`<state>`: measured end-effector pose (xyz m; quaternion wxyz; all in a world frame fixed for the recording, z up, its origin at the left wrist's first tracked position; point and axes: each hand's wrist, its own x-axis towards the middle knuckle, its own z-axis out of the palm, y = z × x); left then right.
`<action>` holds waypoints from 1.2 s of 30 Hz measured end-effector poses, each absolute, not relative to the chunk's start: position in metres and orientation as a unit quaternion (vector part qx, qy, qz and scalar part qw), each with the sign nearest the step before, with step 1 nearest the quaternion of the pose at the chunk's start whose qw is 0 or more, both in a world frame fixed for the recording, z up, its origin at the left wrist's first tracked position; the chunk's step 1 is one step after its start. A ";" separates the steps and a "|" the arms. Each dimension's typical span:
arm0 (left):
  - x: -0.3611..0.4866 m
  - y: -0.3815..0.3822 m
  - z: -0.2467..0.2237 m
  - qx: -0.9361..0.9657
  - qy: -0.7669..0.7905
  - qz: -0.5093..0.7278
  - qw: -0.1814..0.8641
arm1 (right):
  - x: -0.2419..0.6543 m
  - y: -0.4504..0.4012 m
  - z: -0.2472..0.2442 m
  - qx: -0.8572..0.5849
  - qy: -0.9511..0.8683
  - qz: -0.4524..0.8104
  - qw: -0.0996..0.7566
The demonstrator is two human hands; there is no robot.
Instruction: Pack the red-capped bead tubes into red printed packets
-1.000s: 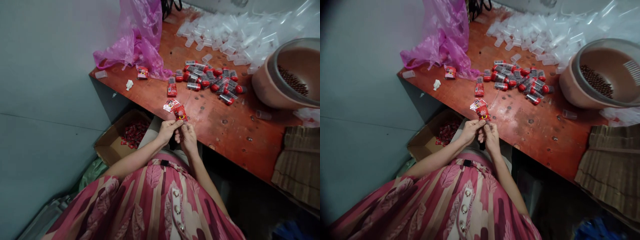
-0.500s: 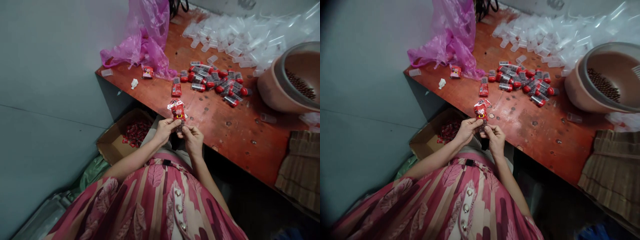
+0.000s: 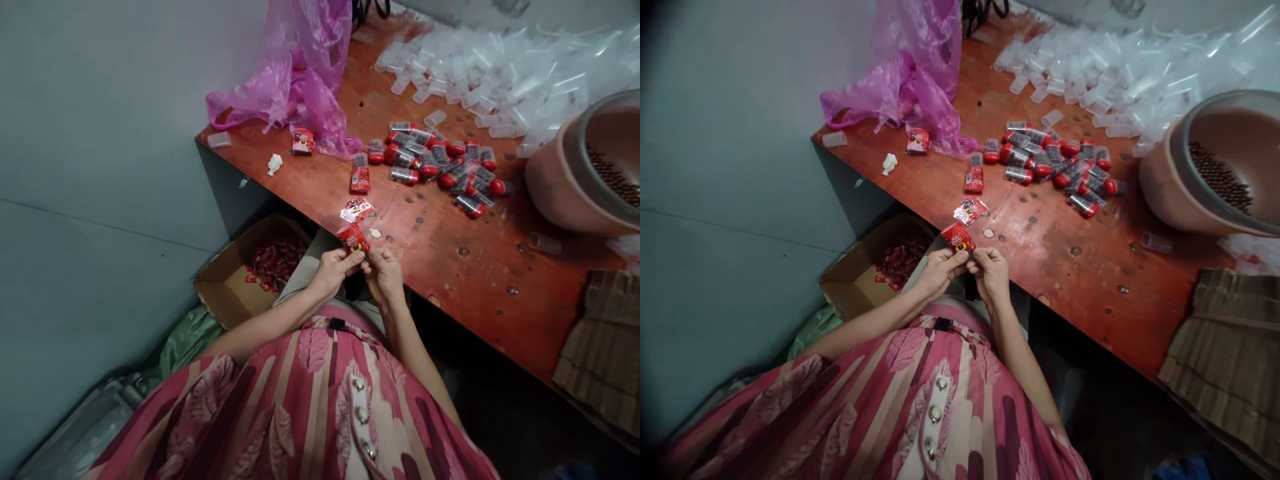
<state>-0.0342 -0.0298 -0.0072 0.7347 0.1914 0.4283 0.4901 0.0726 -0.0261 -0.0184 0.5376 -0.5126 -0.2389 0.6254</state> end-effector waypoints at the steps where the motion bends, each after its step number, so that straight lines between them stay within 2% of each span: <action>1: -0.038 -0.030 -0.009 0.189 0.433 0.498 0.727 | 0.070 -0.023 -0.019 -0.503 -0.237 0.648 0.521; 9: -0.081 -0.043 -0.019 0.161 0.489 0.566 0.643 | 0.023 -0.015 -0.019 -0.451 -0.254 0.745 0.420; 14: -0.121 -0.052 -0.034 0.035 0.577 0.565 0.589 | 0.031 -0.022 -0.014 -0.497 -0.311 0.686 0.431; 16: -0.123 -0.045 -0.034 0.103 0.602 0.562 0.558 | 0.044 -0.023 -0.012 -0.519 -0.328 0.660 0.433; 19: -0.103 -0.017 -0.025 0.373 0.585 0.548 0.468 | 0.061 -0.024 -0.010 -0.532 -0.361 0.633 0.431; 23: -0.065 0.036 -0.024 0.627 0.535 0.459 0.332 | 0.071 -0.032 -0.011 -0.551 -0.391 0.601 0.427; 28: -0.046 0.070 -0.048 0.678 0.580 0.382 0.240 | 0.082 -0.040 -0.015 -0.587 -0.424 0.550 0.416; 33: -0.043 0.065 -0.054 0.685 0.585 0.401 0.168 | 0.086 -0.038 -0.010 -0.608 -0.435 0.534 0.394; 36: -0.048 0.062 -0.050 0.682 0.568 0.438 0.140 | 0.082 -0.028 -0.004 -0.612 -0.447 0.500 0.419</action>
